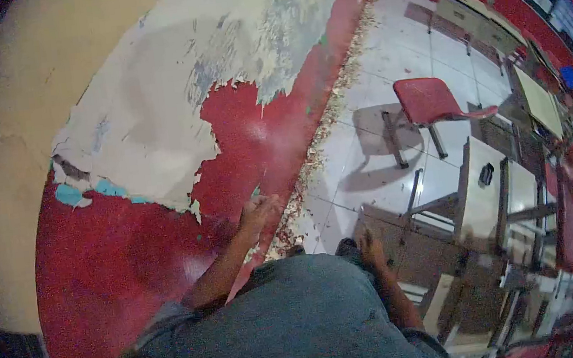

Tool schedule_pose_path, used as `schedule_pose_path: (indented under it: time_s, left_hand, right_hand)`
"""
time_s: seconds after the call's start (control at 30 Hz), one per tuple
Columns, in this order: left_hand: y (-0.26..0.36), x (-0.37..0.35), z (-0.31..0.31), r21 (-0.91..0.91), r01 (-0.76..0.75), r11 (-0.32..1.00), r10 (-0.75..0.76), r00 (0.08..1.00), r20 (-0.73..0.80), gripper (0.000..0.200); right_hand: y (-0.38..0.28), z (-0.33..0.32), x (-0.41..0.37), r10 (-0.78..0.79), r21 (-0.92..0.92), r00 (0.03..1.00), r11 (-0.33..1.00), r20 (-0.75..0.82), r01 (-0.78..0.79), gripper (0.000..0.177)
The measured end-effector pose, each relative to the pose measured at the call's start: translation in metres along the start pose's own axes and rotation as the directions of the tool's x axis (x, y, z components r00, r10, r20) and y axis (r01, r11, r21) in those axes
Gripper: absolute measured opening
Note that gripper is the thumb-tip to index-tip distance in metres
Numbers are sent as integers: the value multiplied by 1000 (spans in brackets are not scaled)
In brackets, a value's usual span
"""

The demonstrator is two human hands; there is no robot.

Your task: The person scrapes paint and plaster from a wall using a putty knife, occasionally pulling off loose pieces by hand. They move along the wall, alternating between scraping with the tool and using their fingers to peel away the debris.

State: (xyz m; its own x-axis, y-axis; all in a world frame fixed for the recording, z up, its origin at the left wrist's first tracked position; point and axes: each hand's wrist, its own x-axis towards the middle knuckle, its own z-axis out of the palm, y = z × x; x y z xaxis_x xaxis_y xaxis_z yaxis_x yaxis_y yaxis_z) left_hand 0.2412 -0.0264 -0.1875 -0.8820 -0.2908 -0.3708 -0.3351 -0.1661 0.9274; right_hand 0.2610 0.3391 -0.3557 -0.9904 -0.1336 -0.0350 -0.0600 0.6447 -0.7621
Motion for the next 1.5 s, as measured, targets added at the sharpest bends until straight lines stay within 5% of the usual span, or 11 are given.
schedule_pose_path:
  time_s: [0.1,0.2,0.23,0.3,0.37,0.47,0.53,0.7,1.17,1.4,1.5]
  left_hand:
    - [2,-6,30,-170,-39,985,37,999,-15,33]
    - [51,-8,69,-335,84,938,-84,996,14,37]
    - [63,-3,76,-341,120,932,-125,992,7,40]
    - [57,38,50,-660,384,646,95,817,568,43]
    - [77,41,41,-749,397,531,285,748,599,43]
    - [139,6,43,-754,-137,643,425,882,202,33]
    - [152,2,14,-833,-128,538,438,887,146,29]
    - [171,-9,-22,-746,-269,609,503,859,100,27]
    - [185,7,-52,-903,265,339,294,882,369,27]
    - [188,9,-49,-857,201,475,477,759,443,28]
    - [169,25,-47,-913,330,238,526,747,407,29]
  right_hand:
    - [-24,-4,27,-8,215,983,976,184,-33,45]
    - [-198,-76,60,-10,532,890,804,456,-264,47]
    - [-231,-82,70,-112,573,882,796,458,-196,48]
    - [-285,-85,95,-342,648,844,762,412,-8,49]
    - [-333,-74,117,-529,659,789,719,312,221,49]
    - [-400,-60,117,-623,535,772,699,128,475,48]
    - [-429,-38,108,-594,593,798,682,107,428,49]
    - [-466,-13,104,-516,577,835,747,191,331,51]
    - [-500,10,89,-501,358,865,808,2,468,48]
    - [-504,6,85,-337,606,923,779,189,160,46]
    - [-503,7,89,-393,577,909,778,140,247,44]
